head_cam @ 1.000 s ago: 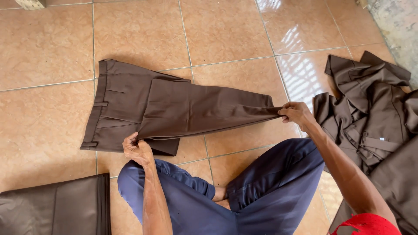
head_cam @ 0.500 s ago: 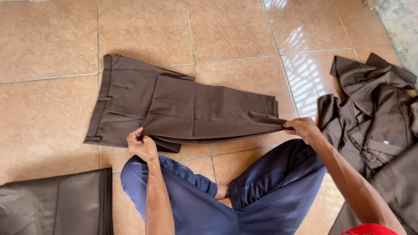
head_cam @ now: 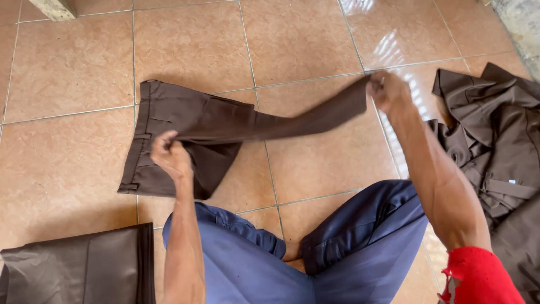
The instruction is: Folding brown trousers into neat rectangles while sitting on the floor.
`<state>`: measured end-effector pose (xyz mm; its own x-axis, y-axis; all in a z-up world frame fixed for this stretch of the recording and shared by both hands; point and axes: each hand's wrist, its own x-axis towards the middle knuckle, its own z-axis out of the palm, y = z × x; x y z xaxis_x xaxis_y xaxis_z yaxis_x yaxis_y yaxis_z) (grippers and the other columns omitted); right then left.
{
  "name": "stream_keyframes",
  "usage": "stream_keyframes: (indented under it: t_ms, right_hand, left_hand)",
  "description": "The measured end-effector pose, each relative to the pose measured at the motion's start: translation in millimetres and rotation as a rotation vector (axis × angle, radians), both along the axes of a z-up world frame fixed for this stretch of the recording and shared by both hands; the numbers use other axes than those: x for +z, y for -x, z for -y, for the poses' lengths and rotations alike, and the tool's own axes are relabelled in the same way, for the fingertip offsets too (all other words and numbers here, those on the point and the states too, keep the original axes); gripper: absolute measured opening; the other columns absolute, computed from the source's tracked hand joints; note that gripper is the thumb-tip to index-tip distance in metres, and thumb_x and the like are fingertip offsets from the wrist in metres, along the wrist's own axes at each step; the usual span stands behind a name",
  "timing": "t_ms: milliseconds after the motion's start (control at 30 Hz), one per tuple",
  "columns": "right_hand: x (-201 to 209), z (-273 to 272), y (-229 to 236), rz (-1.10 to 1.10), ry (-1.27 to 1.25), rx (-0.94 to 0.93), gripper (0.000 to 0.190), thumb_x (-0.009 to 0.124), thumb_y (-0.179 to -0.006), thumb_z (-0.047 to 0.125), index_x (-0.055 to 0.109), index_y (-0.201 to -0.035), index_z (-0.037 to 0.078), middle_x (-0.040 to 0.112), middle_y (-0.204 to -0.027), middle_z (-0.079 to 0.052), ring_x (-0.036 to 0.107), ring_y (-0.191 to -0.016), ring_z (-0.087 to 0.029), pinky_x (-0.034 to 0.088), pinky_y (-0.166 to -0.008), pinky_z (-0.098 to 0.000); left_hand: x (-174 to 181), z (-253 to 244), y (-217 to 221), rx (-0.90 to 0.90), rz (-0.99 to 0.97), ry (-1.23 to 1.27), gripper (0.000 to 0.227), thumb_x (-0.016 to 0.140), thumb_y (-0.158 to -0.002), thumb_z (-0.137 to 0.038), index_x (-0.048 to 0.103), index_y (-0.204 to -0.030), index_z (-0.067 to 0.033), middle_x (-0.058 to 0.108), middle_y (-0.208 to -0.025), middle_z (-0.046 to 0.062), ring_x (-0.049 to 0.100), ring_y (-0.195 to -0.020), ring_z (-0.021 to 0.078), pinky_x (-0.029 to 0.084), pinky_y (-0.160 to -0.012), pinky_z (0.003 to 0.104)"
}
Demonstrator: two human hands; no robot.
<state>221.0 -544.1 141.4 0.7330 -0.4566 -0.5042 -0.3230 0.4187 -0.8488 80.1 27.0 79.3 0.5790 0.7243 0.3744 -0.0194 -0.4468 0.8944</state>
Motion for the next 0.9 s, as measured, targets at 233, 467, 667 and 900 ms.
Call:
stream_keyframes:
  t_ms: [233,467,667,900]
  right_hand:
    - [136,-65,53,0.539,0.001,0.092,0.014,0.056,-0.085,-0.005,0.066,-0.086,0.006,0.064,-0.093,-0.007,0.050,-0.078,-0.013,0.045,-0.078,-0.0279]
    - [-126,-4,101,-0.051,0.586,0.103,0.010,0.063,-0.078,0.001,0.070,-0.075,0.006,0.055,-0.062,-0.010,0.055,-0.048,-0.018,0.043,-0.046,-0.0267]
    - [-235,40,86,-0.551,0.801,0.371,0.055,0.077,-0.061,-0.004,0.073,-0.116,0.003,0.069,-0.086,-0.032,0.070,-0.060,-0.047,0.061,-0.054,-0.0543]
    - [-130,-12,118,-0.489,0.657,0.336,0.052,0.086,-0.077,0.019,0.069,-0.115,-0.011,0.062,-0.122,-0.040,0.062,-0.111,-0.056,0.059,-0.084,-0.0560]
  left_hand:
    - [58,-11,38,-0.181,0.257,0.121,0.032,0.057,-0.080,0.014,0.075,-0.100,-0.0029,0.065,-0.093,0.004,0.052,-0.083,0.0148,0.044,-0.082,0.025]
    - [-89,-28,80,-0.201,-0.393,-0.212,0.039,0.064,-0.071,0.012,0.079,-0.081,-0.0232,0.060,-0.086,0.004,0.066,-0.080,0.0270,0.056,-0.081,0.041]
    - [-127,-35,65,-0.126,-0.919,-0.309,0.040,0.058,-0.075,0.003,0.073,-0.065,-0.0328,0.062,-0.081,-0.001,0.071,-0.080,0.0295,0.060,-0.075,0.041]
    - [-119,-18,76,-0.133,-0.903,-0.413,0.034,0.062,-0.074,0.005,0.073,-0.069,-0.0264,0.063,-0.090,0.009,0.071,-0.083,0.0374,0.060,-0.084,0.044]
